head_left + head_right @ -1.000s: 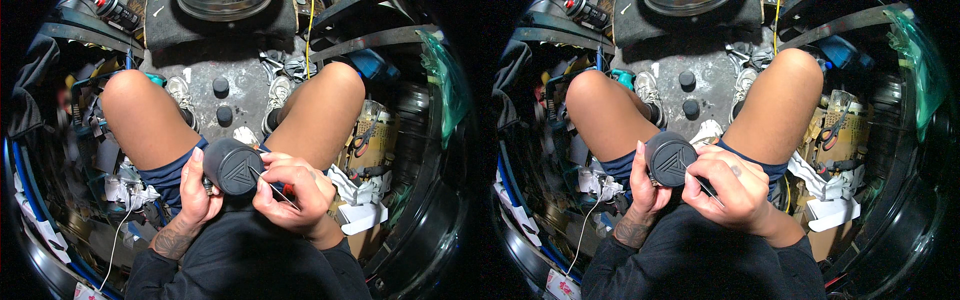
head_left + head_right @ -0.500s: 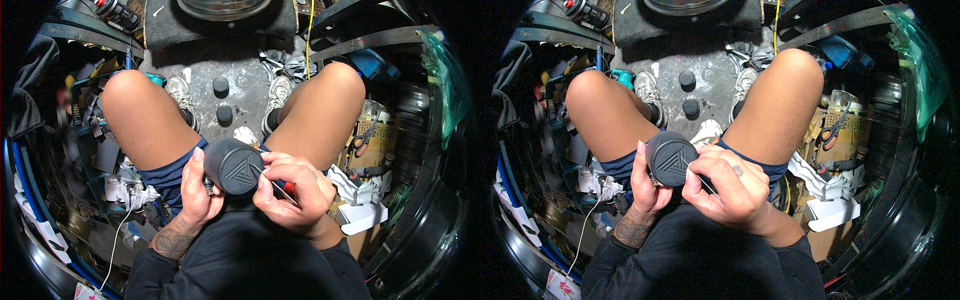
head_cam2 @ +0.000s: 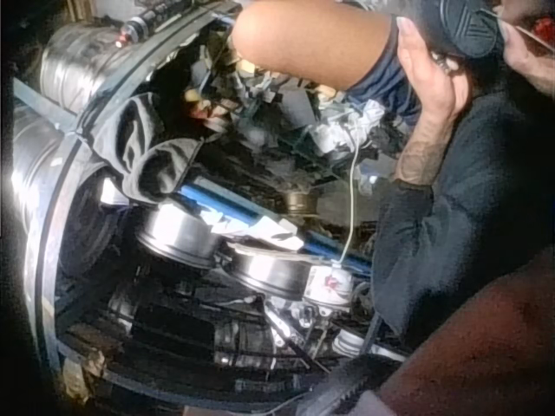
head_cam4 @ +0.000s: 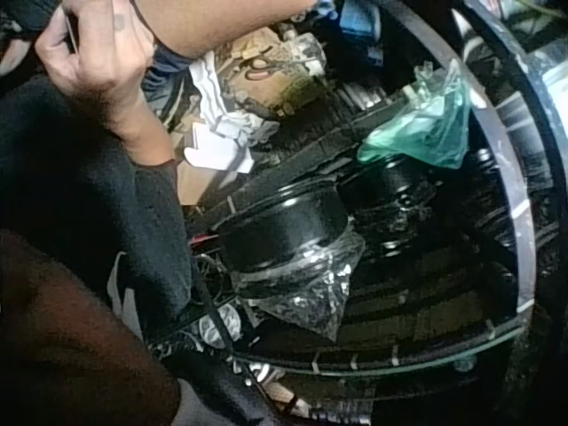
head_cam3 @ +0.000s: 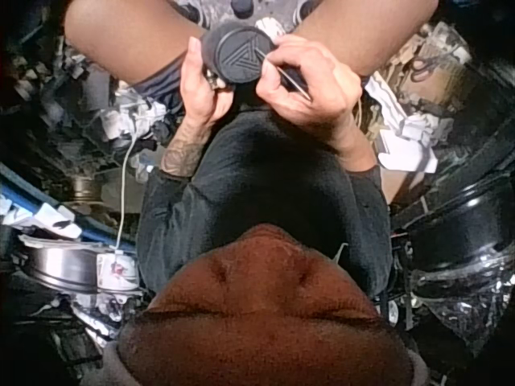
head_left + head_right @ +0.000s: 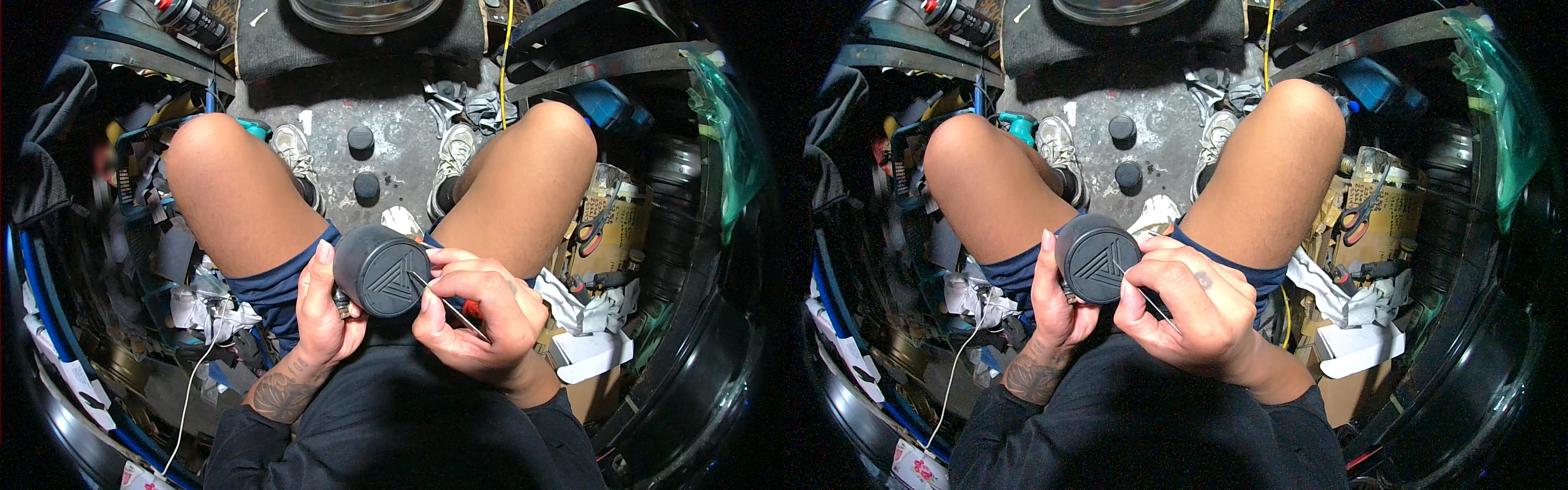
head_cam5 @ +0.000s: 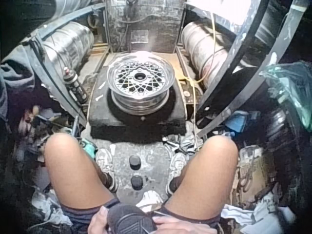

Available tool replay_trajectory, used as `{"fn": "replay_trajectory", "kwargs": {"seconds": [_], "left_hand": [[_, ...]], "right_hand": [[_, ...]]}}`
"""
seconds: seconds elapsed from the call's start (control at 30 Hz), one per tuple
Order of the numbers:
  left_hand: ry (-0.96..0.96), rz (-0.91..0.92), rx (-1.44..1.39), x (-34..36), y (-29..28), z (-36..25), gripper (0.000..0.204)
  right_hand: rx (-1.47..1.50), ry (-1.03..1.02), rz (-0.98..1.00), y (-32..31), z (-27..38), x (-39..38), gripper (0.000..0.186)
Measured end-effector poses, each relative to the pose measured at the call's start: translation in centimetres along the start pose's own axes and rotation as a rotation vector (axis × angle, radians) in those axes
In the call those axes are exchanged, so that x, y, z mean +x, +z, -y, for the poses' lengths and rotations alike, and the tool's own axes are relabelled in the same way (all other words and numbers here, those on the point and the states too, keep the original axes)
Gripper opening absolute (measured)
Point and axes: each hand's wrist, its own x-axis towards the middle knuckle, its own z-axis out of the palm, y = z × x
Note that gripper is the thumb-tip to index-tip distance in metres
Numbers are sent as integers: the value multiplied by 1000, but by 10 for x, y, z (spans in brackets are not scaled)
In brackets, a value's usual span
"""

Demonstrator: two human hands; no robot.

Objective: Cleaning and detailing a car wheel center cap using various hand tools.

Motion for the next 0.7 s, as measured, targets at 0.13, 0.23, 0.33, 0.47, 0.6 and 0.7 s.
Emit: {"fn": "replay_trajectory", "kwargs": {"seconds": [0.13,0.23,0.33,0.47,0.6,0.7], "left_hand": [[9,4,6,0,0,0,58],[17,4,8,0,-2,1,58],[23,8,14,0,-2,0,58],[38,9,34,-1,1,-1,58],[42,26,41,0,1,-2,58],[45,24,67,0,2,-3,57]], "right_hand": [[-15,-2,-28,2,-1,-1,18],[-31,3,-40,3,0,-1,18],[-29,-9,-12,1,2,1,18],[-8,-6,-6,1,1,-1,17],[0,-9,-7,1,0,-1,18],[-10,-22,-14,2,-2,-1,19]]}}
